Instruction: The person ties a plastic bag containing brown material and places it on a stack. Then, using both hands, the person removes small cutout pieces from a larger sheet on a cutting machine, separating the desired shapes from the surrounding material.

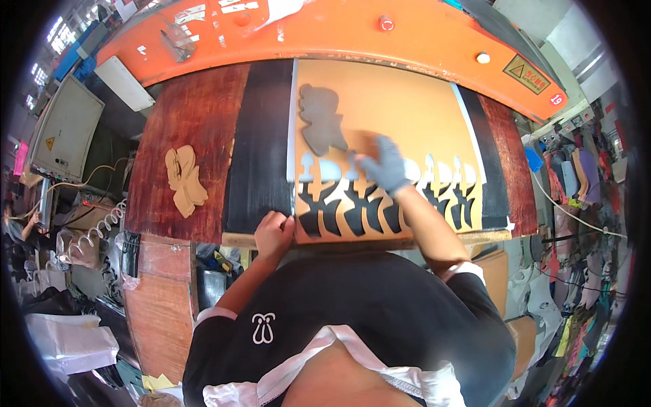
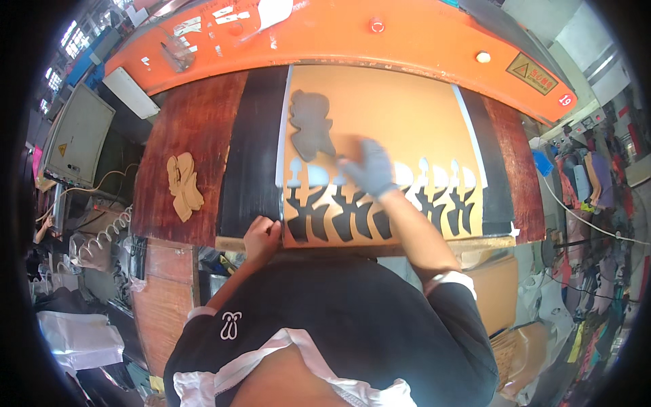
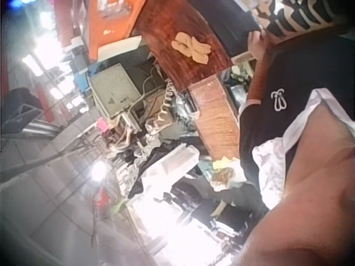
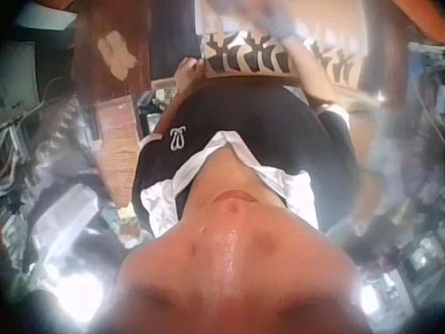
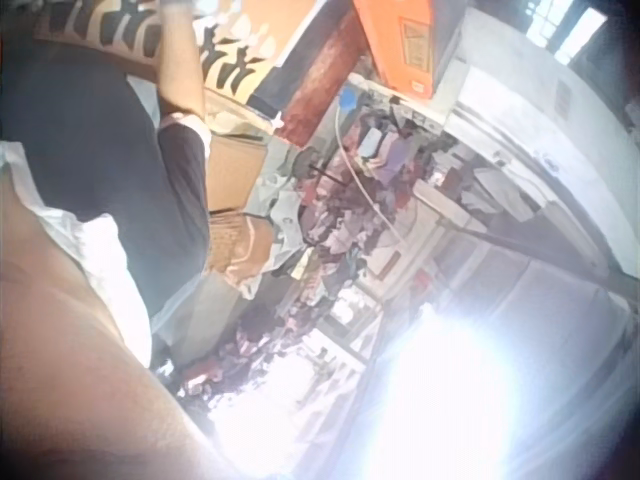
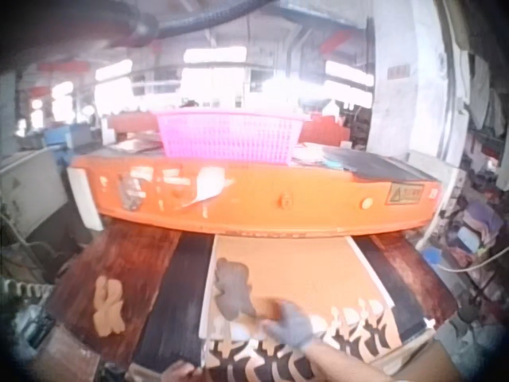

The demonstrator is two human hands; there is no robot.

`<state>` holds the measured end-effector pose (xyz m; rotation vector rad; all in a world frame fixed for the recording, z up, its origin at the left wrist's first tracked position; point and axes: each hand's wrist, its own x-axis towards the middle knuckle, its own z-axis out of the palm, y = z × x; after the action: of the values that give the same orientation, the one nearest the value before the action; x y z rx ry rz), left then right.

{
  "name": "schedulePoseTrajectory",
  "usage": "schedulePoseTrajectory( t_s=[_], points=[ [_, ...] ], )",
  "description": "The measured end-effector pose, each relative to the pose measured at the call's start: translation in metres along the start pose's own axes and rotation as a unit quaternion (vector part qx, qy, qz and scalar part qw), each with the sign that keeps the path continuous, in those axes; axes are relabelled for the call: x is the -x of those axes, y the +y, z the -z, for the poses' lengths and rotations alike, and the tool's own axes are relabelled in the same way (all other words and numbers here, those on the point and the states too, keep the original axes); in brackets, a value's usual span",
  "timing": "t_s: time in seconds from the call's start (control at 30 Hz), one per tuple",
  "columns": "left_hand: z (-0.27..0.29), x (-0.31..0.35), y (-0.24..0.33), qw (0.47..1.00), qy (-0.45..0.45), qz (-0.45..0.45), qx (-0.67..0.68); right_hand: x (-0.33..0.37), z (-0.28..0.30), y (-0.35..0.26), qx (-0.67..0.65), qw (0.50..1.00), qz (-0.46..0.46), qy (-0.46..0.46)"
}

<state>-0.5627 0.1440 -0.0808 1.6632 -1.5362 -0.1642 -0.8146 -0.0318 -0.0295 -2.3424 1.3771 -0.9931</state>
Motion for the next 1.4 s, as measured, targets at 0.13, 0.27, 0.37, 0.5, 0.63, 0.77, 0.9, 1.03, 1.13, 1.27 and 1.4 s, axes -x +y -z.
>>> schedulePoseTrajectory(
  t_s=[0.13,0.27,0.37,0.5,0.63,0.77,0.9,1.03,1.13,1.27,1.4],
  points=[
    [-0.011,-0.043,0.003,0.996,0.021,-0.08,0.022,-0.013,-0.066,-0.059,0.156,0.981,-0.036,-0.106],
    [-0.044,-0.07,-0.001,0.992,-0.1,-0.038,-0.064,0.016,-0.083,-0.06,0.139,0.989,-0.005,-0.042],
    [-0.055,-0.066,-0.007,0.984,-0.153,-0.003,-0.095,0.023,-0.079,-0.052,0.013,1.0,-0.022,-0.006],
    [-0.057,-0.059,-0.012,0.98,-0.157,-0.026,-0.121,0.013,-0.042,-0.031,-0.385,0.89,-0.238,-0.047],
    [-0.058,-0.062,-0.012,0.981,-0.144,-0.035,-0.128,0.017,-0.007,-0.004,-0.471,0.845,-0.253,0.014],
    [-0.059,-0.062,-0.012,0.982,-0.14,-0.043,-0.12,0.036,-0.008,0.014,-0.268,0.934,-0.232,0.045],
    [-0.059,-0.06,-0.015,0.983,-0.126,-0.062,-0.114,0.047,-0.021,0.023,0.046,0.998,-0.031,0.036],
    [-0.06,-0.061,-0.017,0.984,-0.121,-0.067,-0.11,0.048,-0.024,0.028,0.044,0.998,0.006,0.051],
    [-0.061,-0.061,-0.017,0.984,-0.119,-0.07,-0.111,0.047,-0.024,0.029,0.039,0.998,0.009,0.044],
    [-0.062,-0.061,-0.017,0.984,-0.114,-0.071,-0.113,0.046,-0.023,0.026,0.042,0.998,0.002,0.051],
    [-0.062,-0.061,-0.018,0.986,-0.111,-0.068,-0.103,0.047,-0.023,0.023,0.018,0.999,-0.021,0.033]
  ],
)
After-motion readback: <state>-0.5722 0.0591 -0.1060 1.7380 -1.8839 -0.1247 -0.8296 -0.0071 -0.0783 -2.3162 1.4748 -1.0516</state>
